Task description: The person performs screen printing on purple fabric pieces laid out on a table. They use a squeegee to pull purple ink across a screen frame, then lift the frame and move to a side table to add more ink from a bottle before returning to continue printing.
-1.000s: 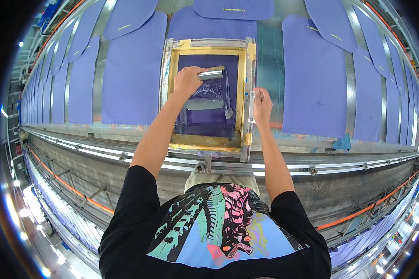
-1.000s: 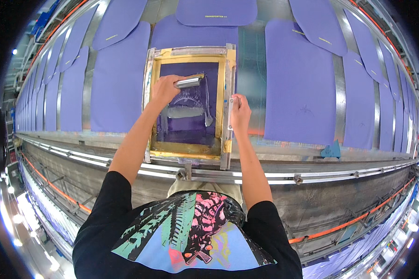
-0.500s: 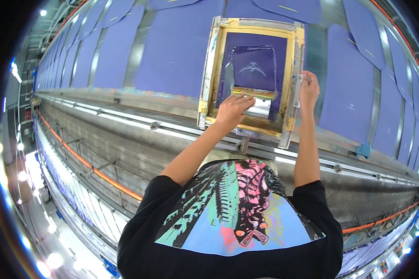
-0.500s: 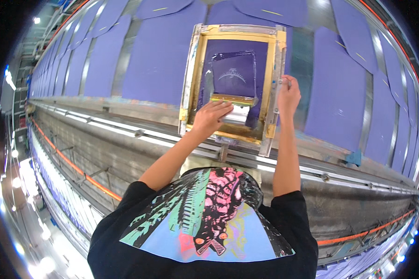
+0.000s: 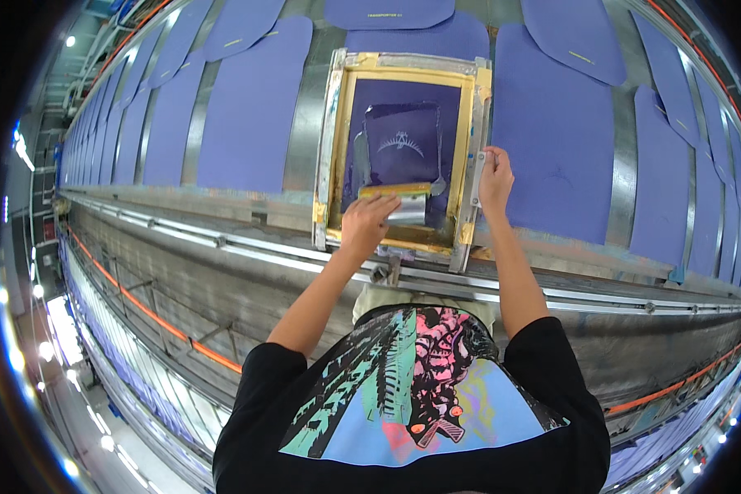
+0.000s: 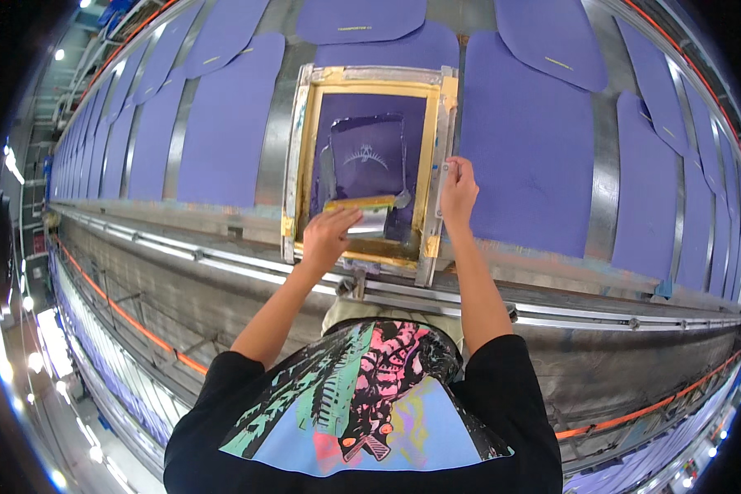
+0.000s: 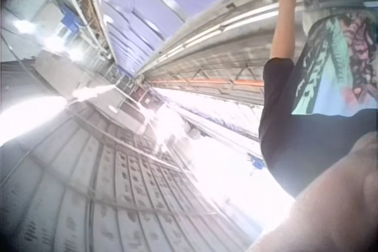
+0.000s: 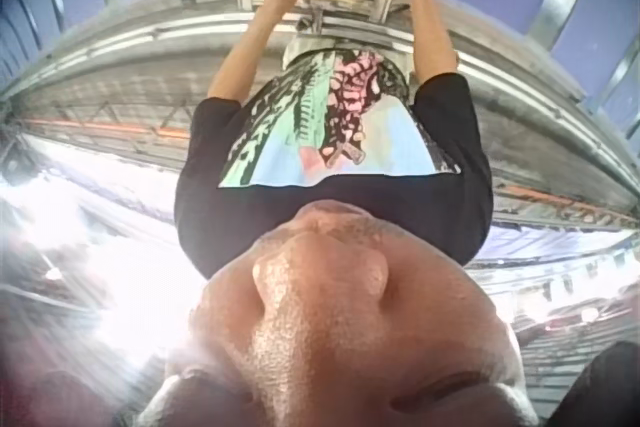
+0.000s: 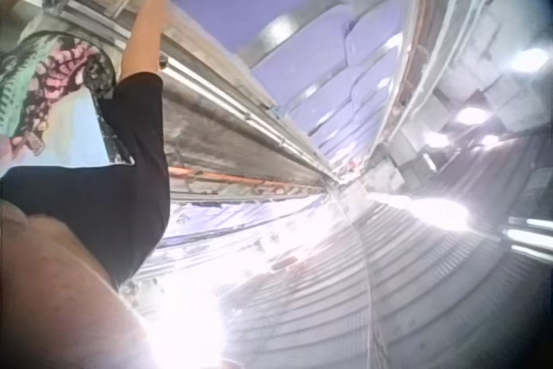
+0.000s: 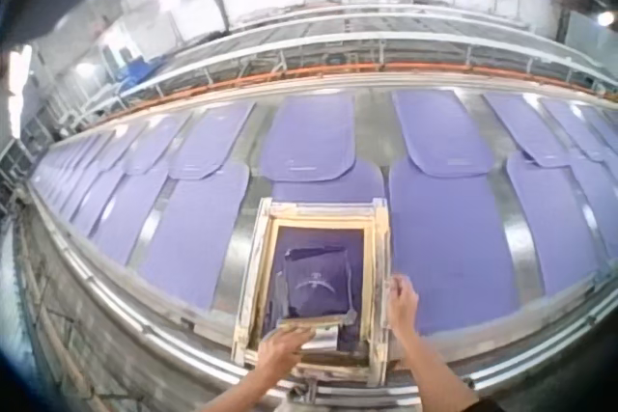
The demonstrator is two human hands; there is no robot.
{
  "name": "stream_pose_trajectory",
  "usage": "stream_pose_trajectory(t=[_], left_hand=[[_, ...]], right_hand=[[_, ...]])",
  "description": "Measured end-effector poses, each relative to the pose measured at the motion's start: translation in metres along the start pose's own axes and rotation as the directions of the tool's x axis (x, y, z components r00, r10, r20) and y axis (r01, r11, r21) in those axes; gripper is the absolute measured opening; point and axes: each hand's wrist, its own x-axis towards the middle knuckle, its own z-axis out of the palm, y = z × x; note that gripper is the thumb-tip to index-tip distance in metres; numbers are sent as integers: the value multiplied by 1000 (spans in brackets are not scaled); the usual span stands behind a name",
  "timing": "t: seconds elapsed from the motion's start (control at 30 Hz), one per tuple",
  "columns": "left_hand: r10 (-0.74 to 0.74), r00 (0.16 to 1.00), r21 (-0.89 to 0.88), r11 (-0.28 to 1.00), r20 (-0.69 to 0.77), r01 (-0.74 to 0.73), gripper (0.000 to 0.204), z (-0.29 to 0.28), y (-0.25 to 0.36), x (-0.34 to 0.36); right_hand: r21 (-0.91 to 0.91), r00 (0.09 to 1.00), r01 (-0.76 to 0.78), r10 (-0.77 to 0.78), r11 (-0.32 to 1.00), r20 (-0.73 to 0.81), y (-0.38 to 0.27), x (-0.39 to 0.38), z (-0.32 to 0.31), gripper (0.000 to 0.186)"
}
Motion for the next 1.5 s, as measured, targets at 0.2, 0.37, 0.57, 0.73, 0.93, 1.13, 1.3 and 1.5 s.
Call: stream_pose_trajectory(t=[0.2, 0.37, 0.57, 0.73, 0.93, 1.13, 1.3, 1.5], left_hand=[[71, 982, 41, 996, 178, -80, 60, 1, -21, -54], [-12, 994, 61, 998, 108, 6, 49, 7, -48, 56], [-108, 990, -21, 994, 94, 110, 42, -30, -64, 197], [50, 997, 169, 985, -54, -40, 45, 26, -56, 110], [16, 996, 66, 998, 84, -22, 50, -2, -39, 76], [-156, 985, 89, 985, 76, 149, 45, -18, -62, 187], [48, 998, 190, 981, -40, -39, 40, 22, -53, 100], [-9, 993, -59, 998, 114, 16, 42, 2, -51, 92]], right_hand=[[-142, 977, -187, 199, 972, 78, -8, -4, 10, 20], [-176, 973, -194, 212, 965, 91, 1, 3, 9, 22], [-283, 946, -203, 262, 937, 190, -17, -1, 12, 21], [-230, 984, -102, 132, 968, 118, -8, -3, 15, 19], [-276, 970, -158, 202, 948, 136, -7, 1, 12, 19], [-223, 974, -148, 181, 964, 138, -17, -3, 14, 19], [-213, 969, -183, 213, 960, 124, -12, -6, 9, 20], [-234, 965, -219, 246, 947, 95, -13, 2, 10, 21]])
